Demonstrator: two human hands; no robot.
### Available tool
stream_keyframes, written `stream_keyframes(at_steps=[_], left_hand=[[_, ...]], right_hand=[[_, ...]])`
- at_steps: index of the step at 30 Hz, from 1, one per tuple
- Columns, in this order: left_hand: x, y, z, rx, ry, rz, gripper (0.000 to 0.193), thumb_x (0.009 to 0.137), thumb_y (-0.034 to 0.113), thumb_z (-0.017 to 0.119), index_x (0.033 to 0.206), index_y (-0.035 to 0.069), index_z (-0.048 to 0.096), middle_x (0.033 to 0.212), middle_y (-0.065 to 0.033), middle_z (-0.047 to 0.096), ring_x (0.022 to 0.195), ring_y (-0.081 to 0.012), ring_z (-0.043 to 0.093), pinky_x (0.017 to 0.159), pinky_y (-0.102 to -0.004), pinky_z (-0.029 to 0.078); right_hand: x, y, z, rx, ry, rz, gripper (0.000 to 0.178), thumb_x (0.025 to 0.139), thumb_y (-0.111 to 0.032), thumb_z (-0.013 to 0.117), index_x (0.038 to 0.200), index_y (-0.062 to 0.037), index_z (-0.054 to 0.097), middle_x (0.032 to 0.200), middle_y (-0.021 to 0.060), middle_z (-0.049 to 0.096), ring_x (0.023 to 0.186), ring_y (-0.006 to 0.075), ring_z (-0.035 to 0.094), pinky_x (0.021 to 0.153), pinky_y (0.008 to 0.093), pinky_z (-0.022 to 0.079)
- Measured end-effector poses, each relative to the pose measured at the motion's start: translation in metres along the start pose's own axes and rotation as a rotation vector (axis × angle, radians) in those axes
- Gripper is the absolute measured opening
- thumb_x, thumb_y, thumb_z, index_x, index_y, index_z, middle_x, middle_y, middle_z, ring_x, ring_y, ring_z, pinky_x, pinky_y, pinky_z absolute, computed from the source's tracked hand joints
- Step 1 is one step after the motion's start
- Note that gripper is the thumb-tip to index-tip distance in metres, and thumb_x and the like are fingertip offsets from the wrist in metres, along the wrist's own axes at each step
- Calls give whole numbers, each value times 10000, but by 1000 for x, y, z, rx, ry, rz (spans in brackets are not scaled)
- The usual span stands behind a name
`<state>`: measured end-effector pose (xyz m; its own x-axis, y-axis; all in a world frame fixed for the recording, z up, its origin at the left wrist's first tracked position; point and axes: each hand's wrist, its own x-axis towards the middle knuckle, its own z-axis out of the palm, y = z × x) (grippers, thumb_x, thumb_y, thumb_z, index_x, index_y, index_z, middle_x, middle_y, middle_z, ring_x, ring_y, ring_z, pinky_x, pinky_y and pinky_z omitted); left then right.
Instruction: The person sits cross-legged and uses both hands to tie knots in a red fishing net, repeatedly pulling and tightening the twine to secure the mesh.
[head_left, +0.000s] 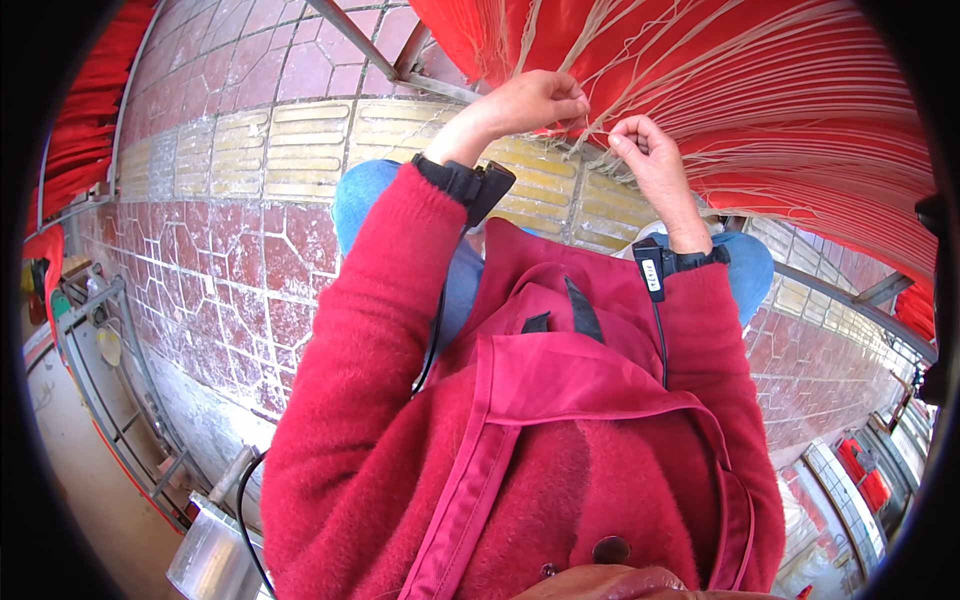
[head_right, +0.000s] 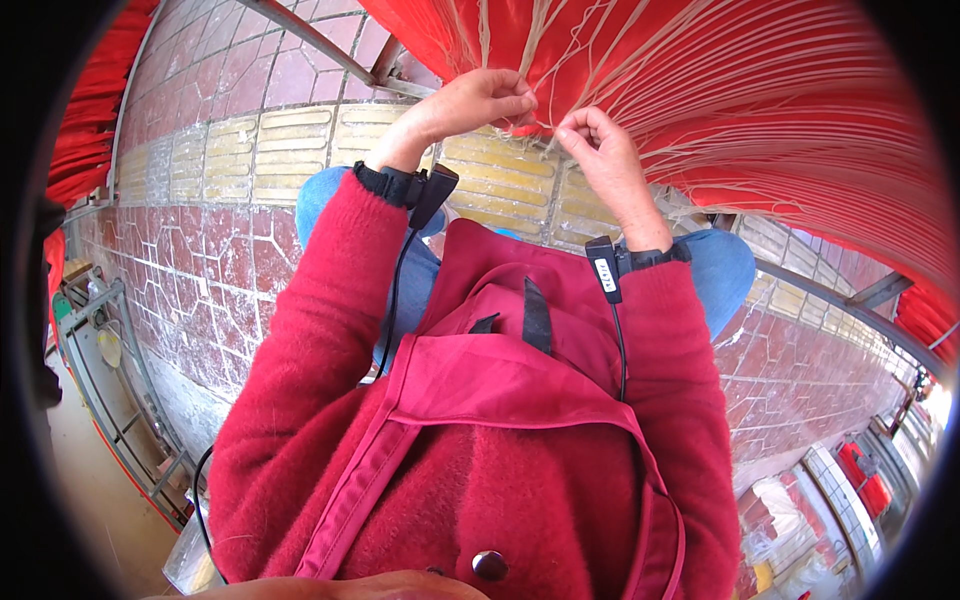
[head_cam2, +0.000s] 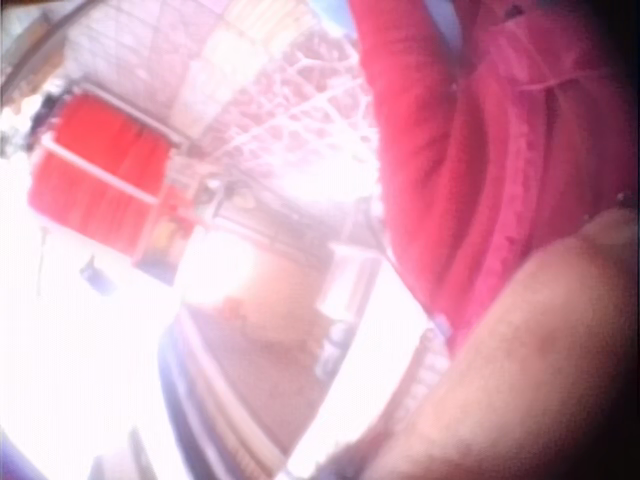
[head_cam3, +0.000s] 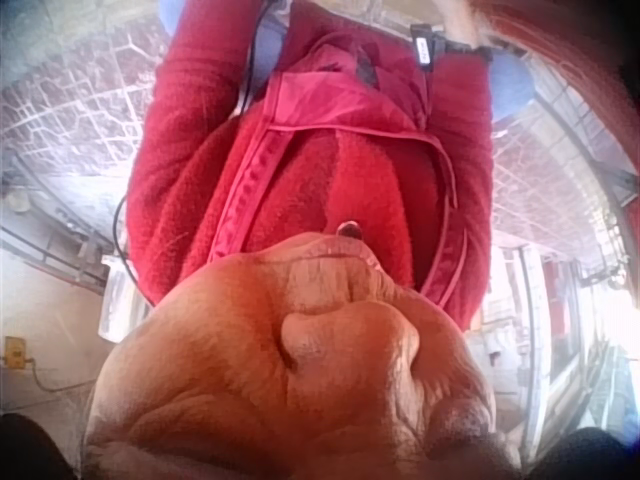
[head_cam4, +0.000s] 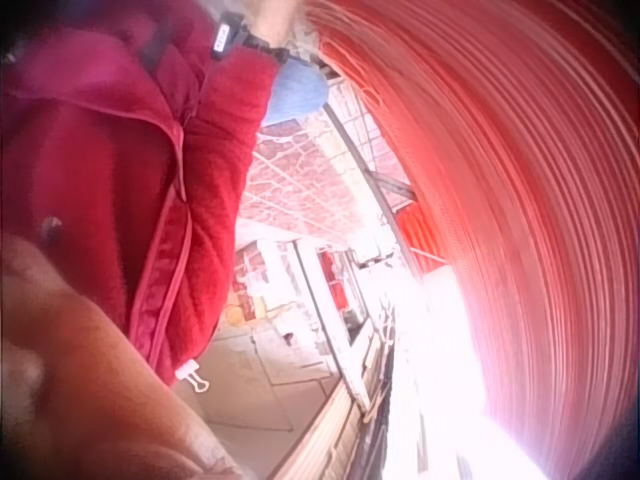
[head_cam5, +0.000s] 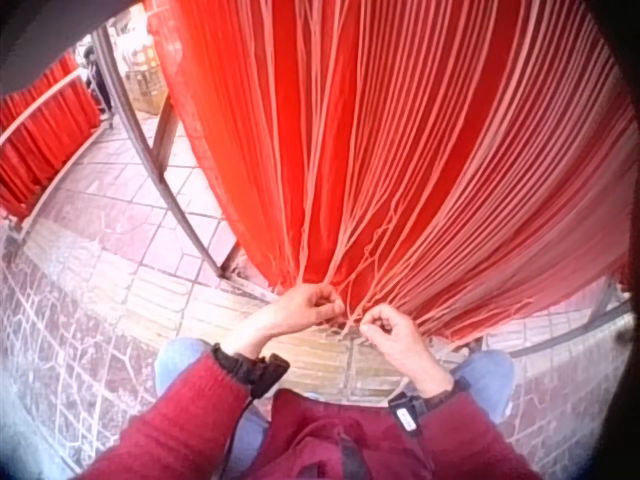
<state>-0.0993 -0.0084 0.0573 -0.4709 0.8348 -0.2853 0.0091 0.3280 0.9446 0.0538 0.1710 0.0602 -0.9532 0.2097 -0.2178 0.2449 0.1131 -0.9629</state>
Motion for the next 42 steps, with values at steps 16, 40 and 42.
stream_keyframes(at_steps=[16, 40, 42], left_hand=[[1, -23, 4, 583, -33, 8, 238, 830, 231, 633, 957, 35, 682, 878, -163, 701, 853, -327, 673, 767, -400, 518], [40, -3, 13, 454, 380, 97, 391, 869, 220, 661, 1208, 31, 618, 1101, -206, 675, 1026, -326, 671, 878, -399, 533], [47, 14, 16, 372, 384, 150, 407, 873, 227, 661, 1222, 25, 608, 1124, -197, 672, 1031, -320, 671, 882, -396, 531]], right_hand=[[18, 106, 31, -632, -224, 91, 189, 815, -215, 687, 932, -68, 663, 849, 123, 699, 830, 295, 680, 738, 385, 526], [39, 86, 11, -632, -32, -6, 392, 870, -184, 652, 1248, -84, 621, 1160, 190, 662, 1153, 340, 597, 978, 424, 469], [44, 68, 6, -524, 120, -21, 404, 871, -165, 652, 1259, -64, 606, 1124, 195, 675, 1083, 325, 642, 922, 409, 502]])
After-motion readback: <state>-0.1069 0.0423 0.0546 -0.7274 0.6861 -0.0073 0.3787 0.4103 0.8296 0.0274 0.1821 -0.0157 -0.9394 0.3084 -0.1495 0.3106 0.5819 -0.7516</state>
